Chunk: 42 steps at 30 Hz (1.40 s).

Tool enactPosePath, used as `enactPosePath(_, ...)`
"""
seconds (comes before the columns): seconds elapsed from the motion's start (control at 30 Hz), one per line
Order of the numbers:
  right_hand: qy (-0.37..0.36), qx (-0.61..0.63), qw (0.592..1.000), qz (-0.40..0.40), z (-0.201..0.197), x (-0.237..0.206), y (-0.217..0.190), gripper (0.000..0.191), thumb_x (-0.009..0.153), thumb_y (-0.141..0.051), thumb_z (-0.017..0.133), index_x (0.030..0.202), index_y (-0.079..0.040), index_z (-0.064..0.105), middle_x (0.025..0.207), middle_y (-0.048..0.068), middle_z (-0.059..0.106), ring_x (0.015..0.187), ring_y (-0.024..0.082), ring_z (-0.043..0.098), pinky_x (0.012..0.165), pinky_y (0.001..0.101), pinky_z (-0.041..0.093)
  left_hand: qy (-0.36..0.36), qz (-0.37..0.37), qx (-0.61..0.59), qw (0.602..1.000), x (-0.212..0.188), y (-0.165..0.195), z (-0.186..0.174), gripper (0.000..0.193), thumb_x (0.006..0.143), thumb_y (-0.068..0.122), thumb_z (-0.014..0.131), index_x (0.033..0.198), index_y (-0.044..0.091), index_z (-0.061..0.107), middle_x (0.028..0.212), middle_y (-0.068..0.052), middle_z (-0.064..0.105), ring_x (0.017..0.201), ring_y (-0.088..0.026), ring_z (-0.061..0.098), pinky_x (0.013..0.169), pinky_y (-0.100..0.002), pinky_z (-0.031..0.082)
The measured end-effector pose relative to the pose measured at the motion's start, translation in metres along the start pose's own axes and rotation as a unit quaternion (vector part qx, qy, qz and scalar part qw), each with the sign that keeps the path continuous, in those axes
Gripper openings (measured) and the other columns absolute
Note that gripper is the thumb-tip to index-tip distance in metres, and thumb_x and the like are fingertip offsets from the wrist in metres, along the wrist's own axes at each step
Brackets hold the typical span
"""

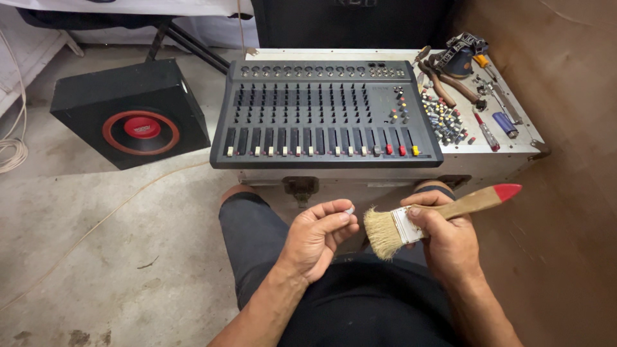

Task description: The person sits in front of an audio mixing console and cleans it, using a wide bristle brush to sweep dust from the faders, knobs and panel surface while picking at debris between the controls with their fingers. They work across different sections of the console, brushing the slider area and the connector panel.

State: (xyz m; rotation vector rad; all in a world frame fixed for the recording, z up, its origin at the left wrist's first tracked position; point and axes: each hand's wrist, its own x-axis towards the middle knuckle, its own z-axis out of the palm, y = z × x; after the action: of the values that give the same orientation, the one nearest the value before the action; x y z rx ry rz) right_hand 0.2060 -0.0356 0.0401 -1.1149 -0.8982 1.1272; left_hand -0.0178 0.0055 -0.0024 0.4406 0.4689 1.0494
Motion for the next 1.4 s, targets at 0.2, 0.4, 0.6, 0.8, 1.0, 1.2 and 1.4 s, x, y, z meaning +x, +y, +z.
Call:
enactPosePath(0.2,0.003,0.050,0.999,-0.020,0.011,-0.005,-0.006,0.023,0.095,-0.008,0.061,0.115,0.003,0.065,0.096,0.012,0.070,0.080,0.018,0.068,0.064,0.0334,0.058,-0.024,-0.004,0.006,1.000,-0.003,0.000,0.001,0.017,0.094,-0.002,0.066,0.110,-0.003,0.069,0.099,-0.013,0.073,0.086,-0.020,0.073,0.082,-0.032,0.062)
enactPosePath(0.4,-0.040,0.085,0.993,-0.065,0.010,-0.007,0.003,0.029,0.096,-0.009,0.062,0.122,0.003,0.063,0.101,0.014,0.072,0.084,0.021,0.070,0.074,0.0357,0.058,-0.042,-0.032,0.037,0.998,-0.004,-0.002,0.002,0.014,0.097,0.000,0.066,0.111,-0.003,0.067,0.097,-0.014,0.073,0.083,-0.021,0.071,0.080,-0.035,0.061)
enactPosePath(0.6,-0.034,-0.047,0.998,-0.027,-0.003,-0.004,0.012,0.022,0.092,-0.002,0.067,0.108,0.013,0.069,0.094,0.016,0.071,0.082,0.018,0.066,0.076,0.0331,0.054,-0.034,-0.006,0.022,0.999,-0.004,0.000,0.002,0.013,0.096,0.000,0.066,0.109,-0.002,0.068,0.106,-0.013,0.076,0.089,-0.019,0.072,0.085,-0.035,0.061)
enactPosePath(0.8,0.027,0.053,0.996,-0.060,0.012,-0.009,-0.005,0.024,0.093,-0.010,0.064,0.113,0.002,0.066,0.093,0.010,0.071,0.076,0.016,0.067,0.067,0.0328,0.056,-0.053,-0.020,0.024,0.998,-0.003,-0.005,-0.002,0.014,0.097,0.002,0.066,0.110,-0.002,0.070,0.100,-0.015,0.074,0.086,-0.022,0.072,0.082,-0.036,0.061)
enactPosePath(1.0,-0.005,-0.105,0.994,-0.025,0.011,-0.010,-0.006,0.018,0.088,-0.006,0.065,0.100,0.005,0.072,0.089,0.009,0.071,0.078,0.013,0.065,0.071,0.0274,0.052,-0.042,-0.005,0.003,0.999,-0.002,-0.007,-0.002,0.012,0.095,-0.002,0.066,0.107,0.000,0.066,0.105,-0.013,0.075,0.089,-0.019,0.071,0.085,-0.036,0.061)
enactPosePath(1.2,0.014,-0.078,0.996,-0.026,-0.001,-0.005,0.003,0.015,0.084,-0.003,0.063,0.093,0.005,0.072,0.084,0.009,0.071,0.074,0.013,0.064,0.069,0.0262,0.051,-0.046,0.007,0.003,0.999,-0.001,-0.004,0.000,0.009,0.095,-0.002,0.064,0.104,-0.001,0.067,0.105,-0.014,0.074,0.092,-0.021,0.072,0.088,-0.037,0.062)
enactPosePath(1.4,0.011,-0.050,0.998,-0.030,-0.003,-0.003,0.008,0.013,0.087,-0.003,0.064,0.094,0.005,0.072,0.085,0.009,0.069,0.075,0.012,0.063,0.070,0.0252,0.051,-0.035,0.001,0.002,0.999,-0.001,-0.004,-0.001,0.012,0.097,-0.003,0.064,0.108,-0.003,0.068,0.104,-0.013,0.072,0.095,-0.020,0.072,0.091,-0.034,0.061)
